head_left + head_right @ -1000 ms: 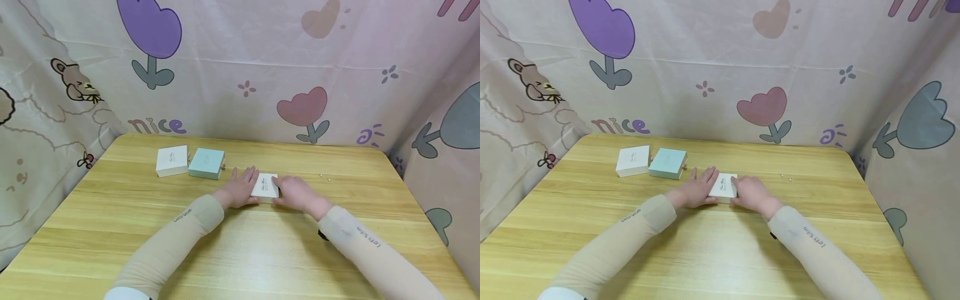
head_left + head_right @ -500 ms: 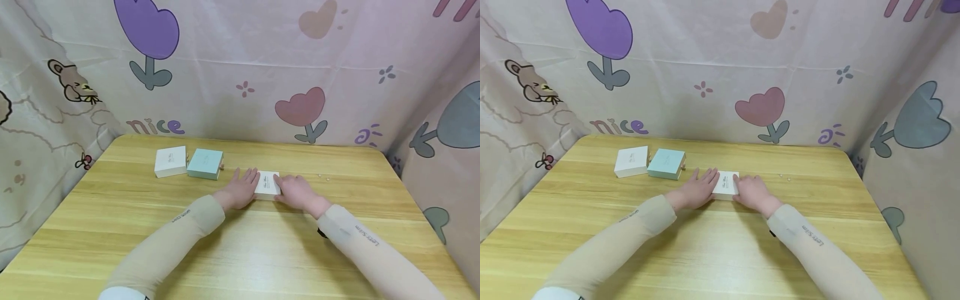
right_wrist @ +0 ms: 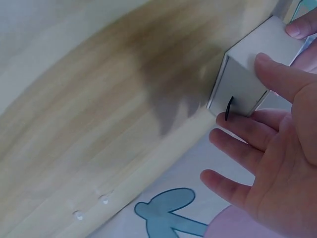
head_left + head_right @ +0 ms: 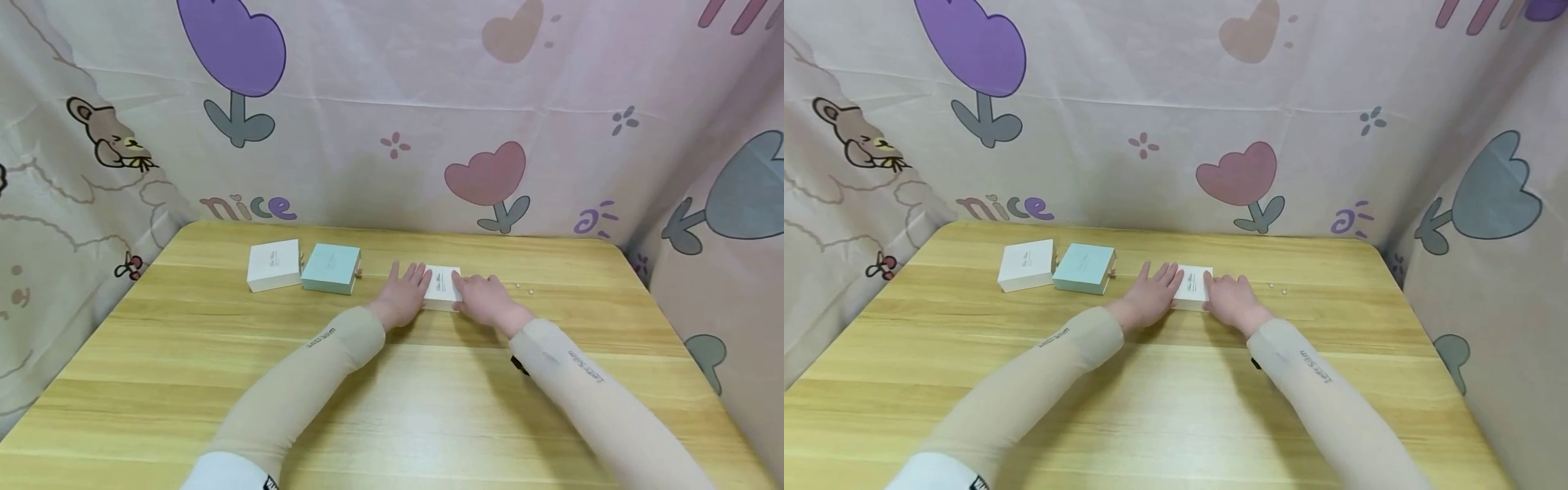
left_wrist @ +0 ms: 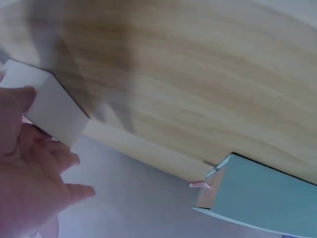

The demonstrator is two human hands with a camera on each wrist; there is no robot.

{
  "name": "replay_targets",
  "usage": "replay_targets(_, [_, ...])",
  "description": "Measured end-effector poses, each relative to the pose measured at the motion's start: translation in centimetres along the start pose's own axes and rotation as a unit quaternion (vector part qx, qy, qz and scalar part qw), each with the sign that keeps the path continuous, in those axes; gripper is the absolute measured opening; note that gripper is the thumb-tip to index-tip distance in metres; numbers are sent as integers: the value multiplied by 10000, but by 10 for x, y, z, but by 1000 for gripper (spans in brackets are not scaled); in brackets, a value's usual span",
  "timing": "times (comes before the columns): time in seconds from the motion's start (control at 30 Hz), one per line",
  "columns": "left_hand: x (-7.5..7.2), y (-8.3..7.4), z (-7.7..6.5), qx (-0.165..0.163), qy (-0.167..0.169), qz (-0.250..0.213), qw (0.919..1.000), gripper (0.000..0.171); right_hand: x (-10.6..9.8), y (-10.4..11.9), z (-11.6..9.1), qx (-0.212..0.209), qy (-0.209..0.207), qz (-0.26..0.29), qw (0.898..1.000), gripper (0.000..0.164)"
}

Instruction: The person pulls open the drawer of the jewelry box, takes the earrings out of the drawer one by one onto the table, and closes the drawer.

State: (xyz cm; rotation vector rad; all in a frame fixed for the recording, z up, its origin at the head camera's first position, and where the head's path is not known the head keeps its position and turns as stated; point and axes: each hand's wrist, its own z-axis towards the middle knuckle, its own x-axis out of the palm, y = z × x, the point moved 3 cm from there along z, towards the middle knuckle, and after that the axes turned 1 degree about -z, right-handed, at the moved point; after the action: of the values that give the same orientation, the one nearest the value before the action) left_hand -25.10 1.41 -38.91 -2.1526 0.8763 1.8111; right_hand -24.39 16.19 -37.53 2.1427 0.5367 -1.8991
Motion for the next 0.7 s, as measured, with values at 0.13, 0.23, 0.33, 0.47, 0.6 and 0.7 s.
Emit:
replay_targets(0.13, [-2,0,10,-148,-42,102,9998,60,1,-7,8,228,147,206,9994,67])
replay_targets(0.23, [-3,0,16,-272,13,126,9995,59,2,-11,14,361,265,393,9982,67])
replay_targets(0.33, [-4,1,21,-359,75,77,9993,59,4,-14,20,434,391,511,9970,67])
replay_targets(0.47, [-4,1,27,-416,64,-80,9991,59,4,-18,26,506,518,561,9958,66])
replay_targets(0.6, [-4,3,34,-450,18,-275,9986,59,2,-22,30,559,602,600,9948,66])
replay_targets(0.7, [-5,5,39,-459,-28,-357,9983,60,1,-23,33,579,652,649,9941,66])
